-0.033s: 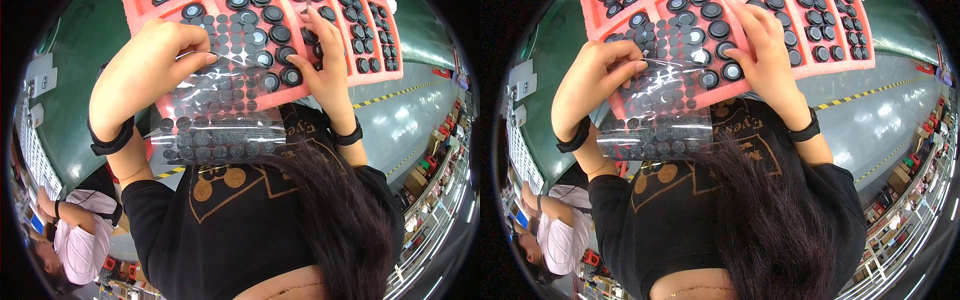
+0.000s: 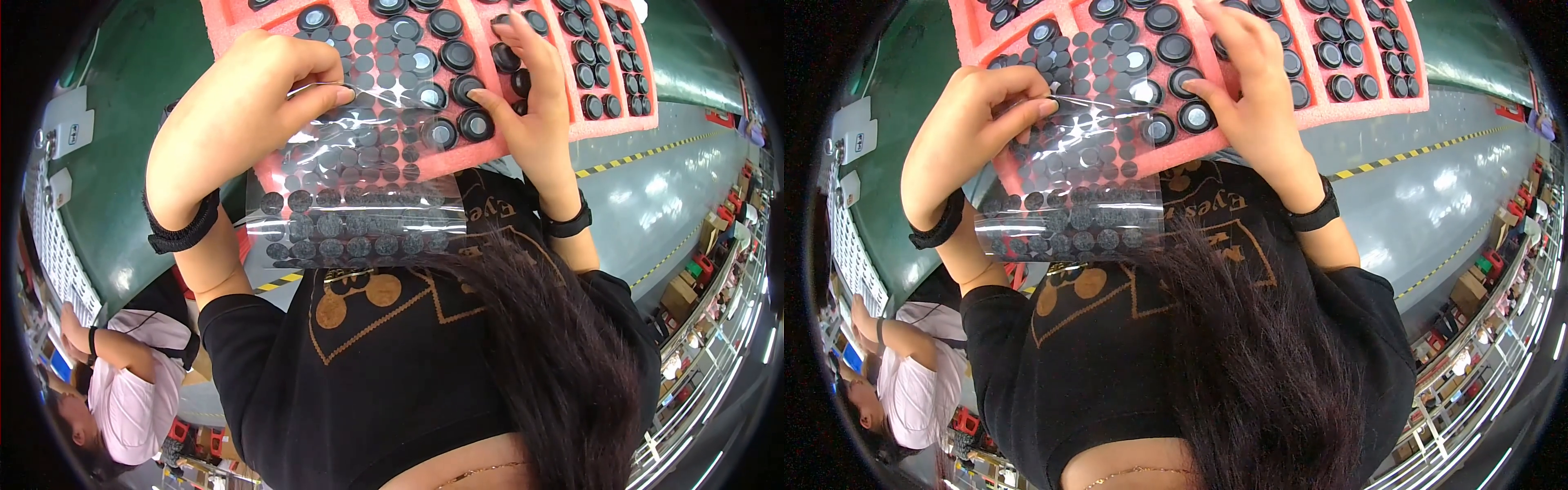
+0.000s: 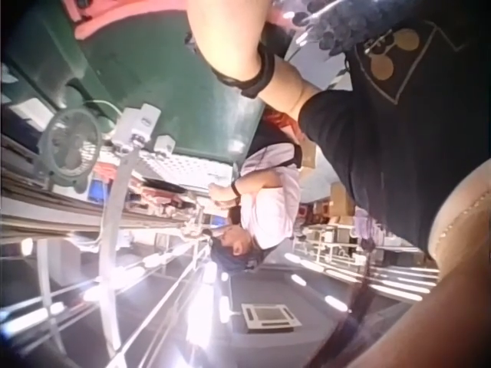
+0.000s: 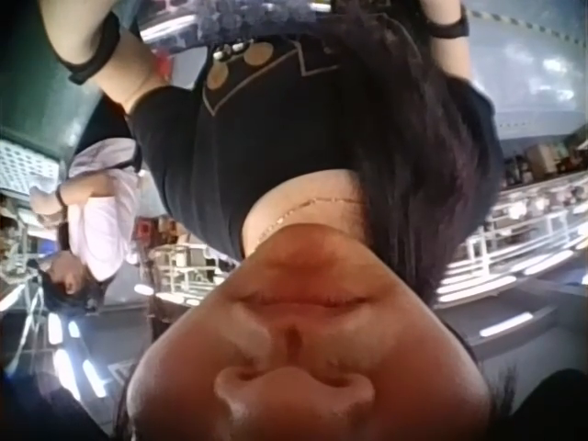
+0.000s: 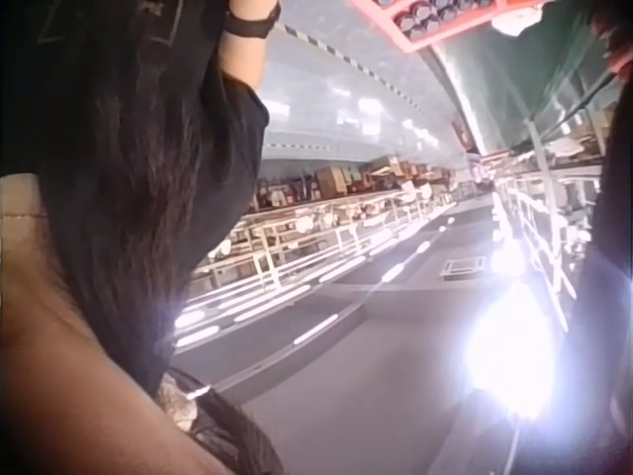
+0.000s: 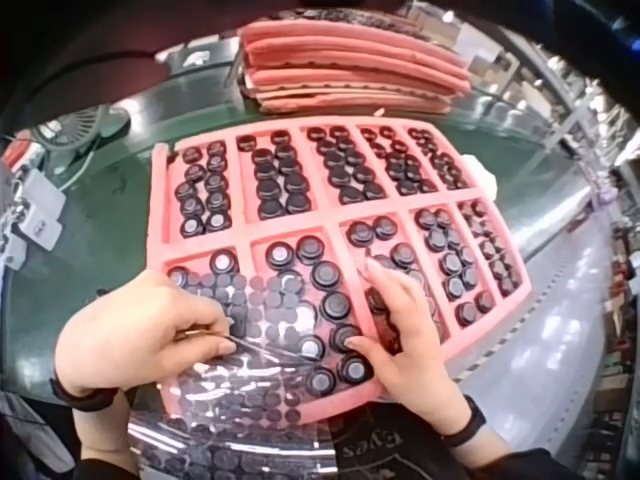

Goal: Assembling small black electronic components into a pink industrial tray.

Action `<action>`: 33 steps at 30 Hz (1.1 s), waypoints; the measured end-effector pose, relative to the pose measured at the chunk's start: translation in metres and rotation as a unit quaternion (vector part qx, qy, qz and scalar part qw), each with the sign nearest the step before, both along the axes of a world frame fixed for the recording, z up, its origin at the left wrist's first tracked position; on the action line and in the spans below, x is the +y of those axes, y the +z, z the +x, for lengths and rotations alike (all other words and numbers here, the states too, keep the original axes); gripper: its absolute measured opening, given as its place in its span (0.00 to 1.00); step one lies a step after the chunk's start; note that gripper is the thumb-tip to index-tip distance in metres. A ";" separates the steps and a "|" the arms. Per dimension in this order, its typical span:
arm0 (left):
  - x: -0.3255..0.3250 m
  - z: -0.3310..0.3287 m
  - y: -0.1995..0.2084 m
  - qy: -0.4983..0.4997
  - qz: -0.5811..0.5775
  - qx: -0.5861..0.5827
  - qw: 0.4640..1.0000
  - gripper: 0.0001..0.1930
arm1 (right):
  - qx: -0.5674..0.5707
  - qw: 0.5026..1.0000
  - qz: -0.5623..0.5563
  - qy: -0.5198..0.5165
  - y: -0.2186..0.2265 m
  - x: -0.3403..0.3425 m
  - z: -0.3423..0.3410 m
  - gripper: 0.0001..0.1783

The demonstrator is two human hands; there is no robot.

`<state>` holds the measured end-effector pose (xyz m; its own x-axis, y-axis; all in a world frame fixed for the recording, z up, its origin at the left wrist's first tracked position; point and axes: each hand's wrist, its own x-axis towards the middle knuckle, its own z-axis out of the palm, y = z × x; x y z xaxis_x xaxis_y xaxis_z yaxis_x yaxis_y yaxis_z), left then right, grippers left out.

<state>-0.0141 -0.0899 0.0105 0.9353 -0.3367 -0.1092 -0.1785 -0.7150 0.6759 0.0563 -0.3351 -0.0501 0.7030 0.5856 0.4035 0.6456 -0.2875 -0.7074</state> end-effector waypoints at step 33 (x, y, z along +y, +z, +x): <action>-0.003 -0.002 0.008 0.025 -0.004 0.054 0.998 0.06 | -0.094 0.984 -0.147 0.023 0.013 -0.020 -0.019 0.27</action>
<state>-0.0164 -0.0927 0.0190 0.9340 -0.2904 -0.2082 -0.0679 -0.7163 0.6944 0.0375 -0.3553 -0.0374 0.6016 0.7263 0.3327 0.7747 -0.4289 -0.4645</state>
